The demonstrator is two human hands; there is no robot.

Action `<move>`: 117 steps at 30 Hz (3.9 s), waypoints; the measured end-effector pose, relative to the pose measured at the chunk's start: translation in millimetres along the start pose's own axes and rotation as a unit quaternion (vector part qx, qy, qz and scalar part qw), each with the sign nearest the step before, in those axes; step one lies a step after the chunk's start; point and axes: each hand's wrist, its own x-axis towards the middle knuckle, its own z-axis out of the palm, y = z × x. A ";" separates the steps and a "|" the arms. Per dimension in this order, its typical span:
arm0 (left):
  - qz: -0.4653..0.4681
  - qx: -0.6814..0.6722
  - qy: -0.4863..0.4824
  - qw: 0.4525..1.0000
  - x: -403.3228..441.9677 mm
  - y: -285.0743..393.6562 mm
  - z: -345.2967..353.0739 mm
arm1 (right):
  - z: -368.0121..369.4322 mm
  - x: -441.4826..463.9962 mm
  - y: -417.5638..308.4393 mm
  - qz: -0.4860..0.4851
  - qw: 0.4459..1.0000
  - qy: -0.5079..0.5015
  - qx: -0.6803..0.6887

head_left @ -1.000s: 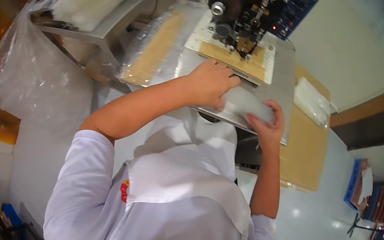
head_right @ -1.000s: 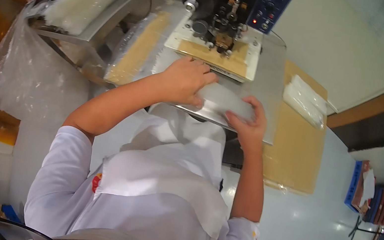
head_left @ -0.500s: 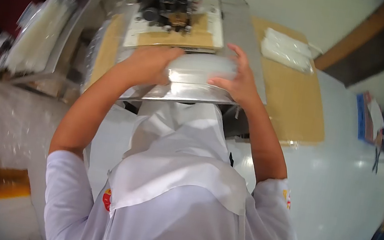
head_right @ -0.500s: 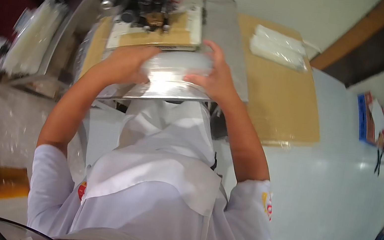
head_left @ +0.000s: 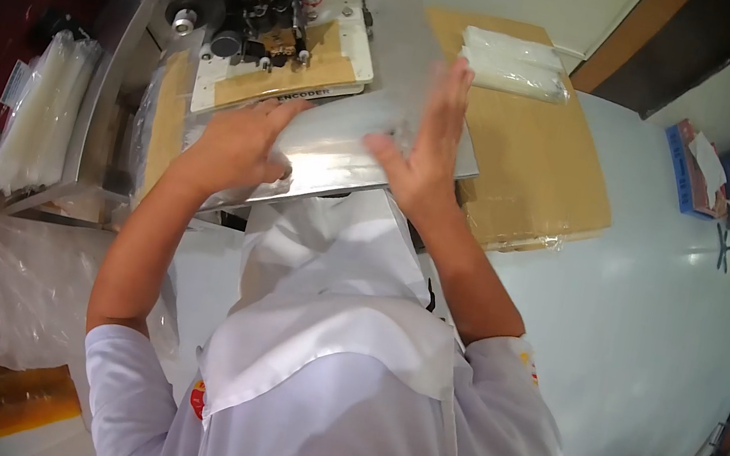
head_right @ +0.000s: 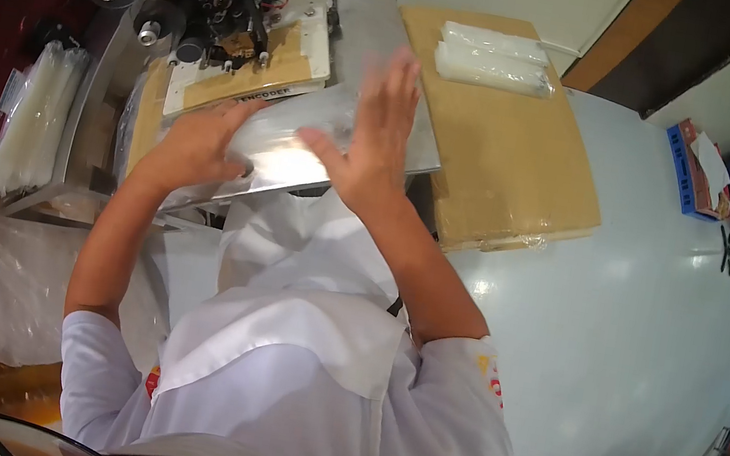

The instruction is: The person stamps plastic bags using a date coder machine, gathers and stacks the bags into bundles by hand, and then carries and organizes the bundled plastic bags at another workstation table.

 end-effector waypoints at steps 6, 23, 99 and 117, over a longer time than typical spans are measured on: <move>0.022 -0.015 0.004 1.000 0.8 -6.3 -2.6 | -12.9 10.5 -3.1 -0.113 0.927 -0.169 -0.316; 0.002 -0.048 -0.043 0.998 -3.2 -15.3 -4.3 | -21.7 24.0 -0.4 -0.136 0.952 -0.152 -0.230; 0.059 0.036 0.089 0.994 25.4 -11.4 25.1 | -216.9 -189.8 201.8 0.482 0.687 0.534 -0.104; 0.036 0.020 0.110 0.993 0.3 -38.0 25.5 | -298.8 -95.6 66.8 0.409 0.870 0.253 -0.112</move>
